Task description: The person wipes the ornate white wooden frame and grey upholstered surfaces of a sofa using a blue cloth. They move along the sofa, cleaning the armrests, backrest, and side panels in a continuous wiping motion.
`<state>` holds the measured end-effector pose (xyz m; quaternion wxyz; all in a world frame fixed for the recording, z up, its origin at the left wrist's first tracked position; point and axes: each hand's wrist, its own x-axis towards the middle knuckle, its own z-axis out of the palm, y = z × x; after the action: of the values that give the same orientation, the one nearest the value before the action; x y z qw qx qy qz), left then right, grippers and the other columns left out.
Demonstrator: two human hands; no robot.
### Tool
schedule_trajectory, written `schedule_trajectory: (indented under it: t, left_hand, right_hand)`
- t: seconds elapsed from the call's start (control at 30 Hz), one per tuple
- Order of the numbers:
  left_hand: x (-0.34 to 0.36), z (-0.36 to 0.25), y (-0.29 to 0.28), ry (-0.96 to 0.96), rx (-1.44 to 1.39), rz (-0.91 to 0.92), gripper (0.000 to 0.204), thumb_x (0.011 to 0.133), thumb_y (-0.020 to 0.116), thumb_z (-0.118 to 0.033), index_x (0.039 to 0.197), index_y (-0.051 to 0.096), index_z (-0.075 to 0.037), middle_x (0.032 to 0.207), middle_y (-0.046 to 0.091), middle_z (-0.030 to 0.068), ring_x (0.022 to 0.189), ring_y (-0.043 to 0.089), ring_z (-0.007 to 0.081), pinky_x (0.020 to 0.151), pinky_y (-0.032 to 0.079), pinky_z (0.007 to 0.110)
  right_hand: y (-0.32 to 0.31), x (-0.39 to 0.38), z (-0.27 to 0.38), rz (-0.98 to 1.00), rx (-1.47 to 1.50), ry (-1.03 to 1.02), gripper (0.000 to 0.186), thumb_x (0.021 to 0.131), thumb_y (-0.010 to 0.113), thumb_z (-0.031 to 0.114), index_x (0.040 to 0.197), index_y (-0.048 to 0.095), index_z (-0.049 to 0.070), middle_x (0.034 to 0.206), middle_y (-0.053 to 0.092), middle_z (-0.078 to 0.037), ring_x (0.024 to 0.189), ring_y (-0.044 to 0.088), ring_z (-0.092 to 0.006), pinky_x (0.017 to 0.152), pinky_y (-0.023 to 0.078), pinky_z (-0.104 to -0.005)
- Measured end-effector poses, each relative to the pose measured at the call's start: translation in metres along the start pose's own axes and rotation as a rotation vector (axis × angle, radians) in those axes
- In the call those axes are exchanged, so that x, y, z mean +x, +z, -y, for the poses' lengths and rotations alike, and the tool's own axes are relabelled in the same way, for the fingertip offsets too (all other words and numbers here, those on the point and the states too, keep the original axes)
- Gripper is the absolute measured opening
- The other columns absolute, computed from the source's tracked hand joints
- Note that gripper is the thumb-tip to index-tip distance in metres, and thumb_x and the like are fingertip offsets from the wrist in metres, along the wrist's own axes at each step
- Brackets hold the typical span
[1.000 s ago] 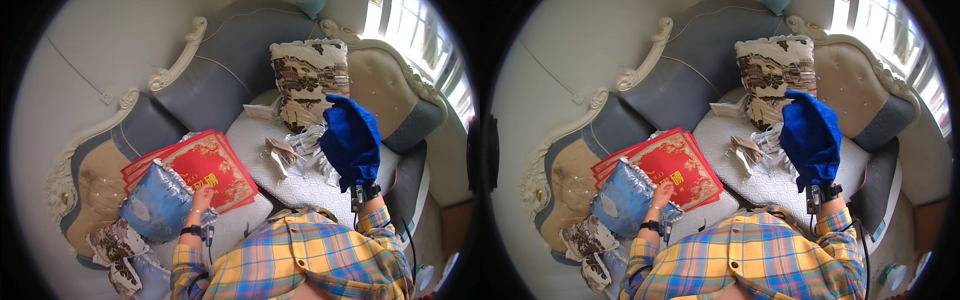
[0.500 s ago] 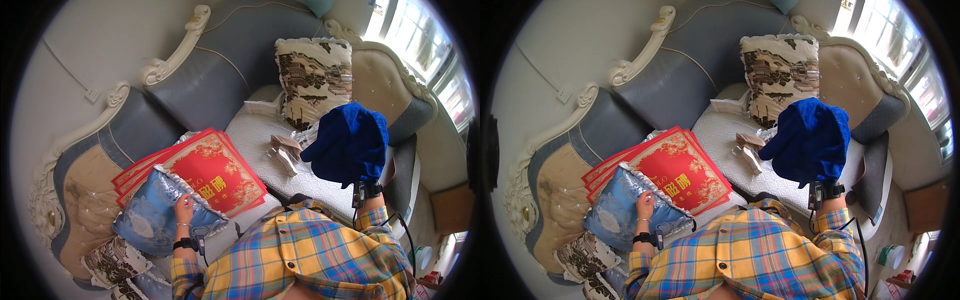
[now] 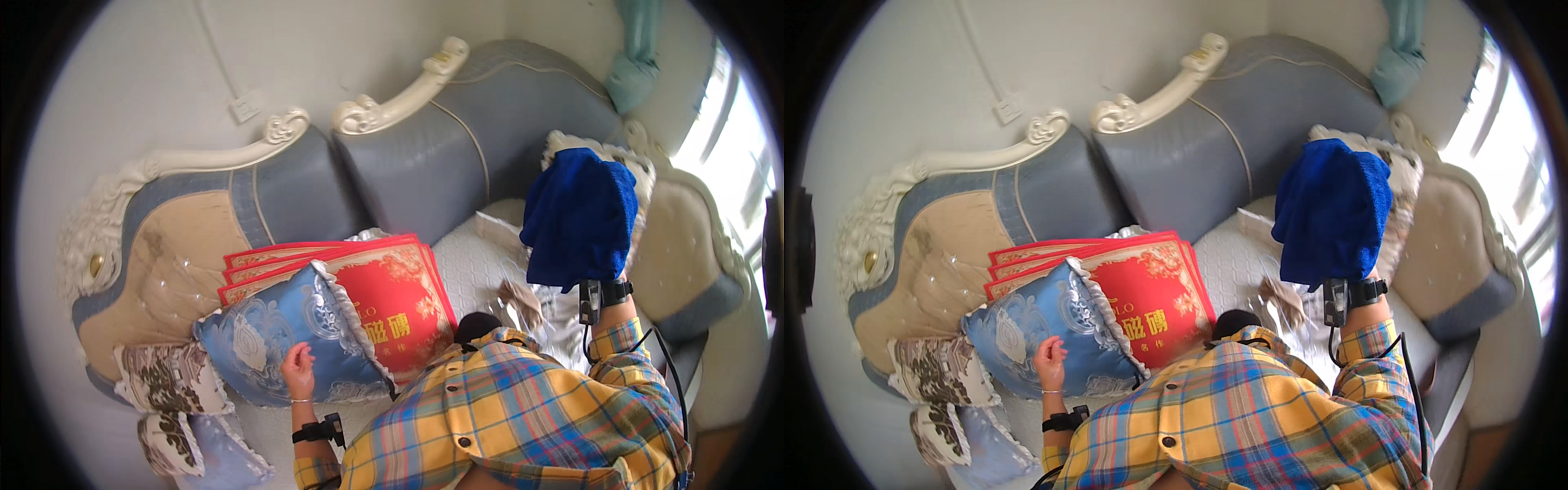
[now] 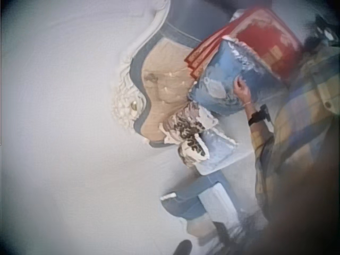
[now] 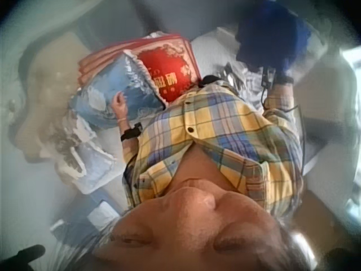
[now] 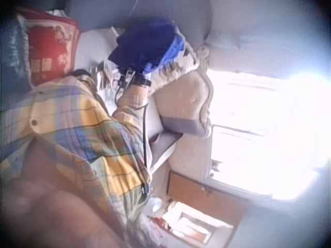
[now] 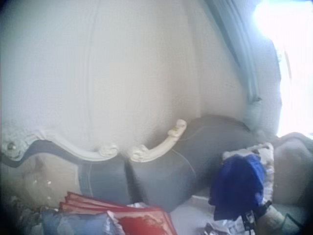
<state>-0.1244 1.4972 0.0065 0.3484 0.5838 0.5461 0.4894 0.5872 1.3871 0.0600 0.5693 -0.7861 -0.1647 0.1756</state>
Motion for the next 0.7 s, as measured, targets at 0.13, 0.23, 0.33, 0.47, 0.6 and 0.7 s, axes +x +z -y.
schedule_trajectory:
  t: [0.13, 0.23, 0.33, 0.47, 0.6, 0.7]
  left_hand:
    - [0.001, -0.008, 0.011, 0.057, 0.063, -0.222, 0.015, 0.092, 0.054, -0.007, 0.102, 0.063, -0.001, 0.086, 0.064, 0.0067, 0.068, 0.059, 0.0108, 0.062, 0.048, 0.023]
    - [0.017, -0.017, 0.038, 0.142, 0.072, -0.313, 0.015, 0.092, 0.053, -0.006, 0.102, 0.063, 0.0, 0.087, 0.064, 0.0061, 0.07, 0.06, 0.0116, 0.062, 0.048, 0.024]
    - [0.05, -0.036, 0.065, 0.214, 0.186, -0.339, 0.015, 0.09, 0.054, -0.003, 0.101, 0.062, 0.001, 0.087, 0.064, 0.0086, 0.073, 0.062, 0.0155, 0.063, 0.049, 0.026]
    - [0.114, -0.078, 0.095, 0.249, 0.383, -0.34, 0.016, 0.086, 0.056, -0.001, 0.1, 0.062, 0.001, 0.089, 0.065, 0.0131, 0.078, 0.064, 0.0226, 0.069, 0.05, 0.03]
    - [0.202, -0.112, 0.133, 0.356, 0.597, -0.244, 0.022, 0.085, 0.057, -0.002, 0.106, 0.06, 0.0, 0.092, 0.065, 0.0143, 0.082, 0.064, 0.0276, 0.073, 0.051, 0.035]
    - [0.27, -0.113, 0.158, 0.307, 0.694, -0.16, 0.039, 0.084, 0.056, -0.004, 0.123, 0.051, -0.001, 0.105, 0.062, 0.0172, 0.096, 0.06, 0.0322, 0.083, 0.048, 0.04]
  right_hand:
    - [0.07, 0.07, 0.041, 0.063, -0.068, -0.157, 0.04, 0.09, 0.056, 0.039, 0.109, 0.062, 0.004, 0.111, 0.063, -0.016, 0.108, 0.058, -0.0303, 0.094, 0.042, -0.0438]
    - [0.128, 0.12, 0.071, 0.097, -0.119, -0.27, 0.041, 0.09, 0.056, 0.039, 0.11, 0.062, 0.004, 0.112, 0.063, -0.016, 0.108, 0.058, -0.0308, 0.095, 0.042, -0.0443]
    - [0.191, 0.166, 0.1, 0.117, -0.161, -0.371, 0.041, 0.089, 0.056, 0.039, 0.11, 0.063, 0.004, 0.113, 0.062, -0.016, 0.109, 0.057, -0.0312, 0.096, 0.041, -0.0447]
    - [0.281, 0.228, 0.129, 0.108, -0.243, -0.527, 0.041, 0.089, 0.056, 0.039, 0.11, 0.063, 0.004, 0.113, 0.062, -0.016, 0.11, 0.057, -0.0318, 0.097, 0.041, -0.0452]
    - [0.385, 0.28, 0.14, 0.021, -0.312, -0.733, 0.041, 0.089, 0.056, 0.039, 0.111, 0.063, 0.005, 0.114, 0.062, -0.016, 0.111, 0.056, -0.0325, 0.098, 0.04, -0.0458]
    - [0.471, 0.297, 0.147, -0.16, -0.375, -0.986, 0.041, 0.088, 0.056, 0.039, 0.111, 0.063, 0.005, 0.114, 0.062, -0.016, 0.111, 0.056, -0.0329, 0.099, 0.04, -0.0462]
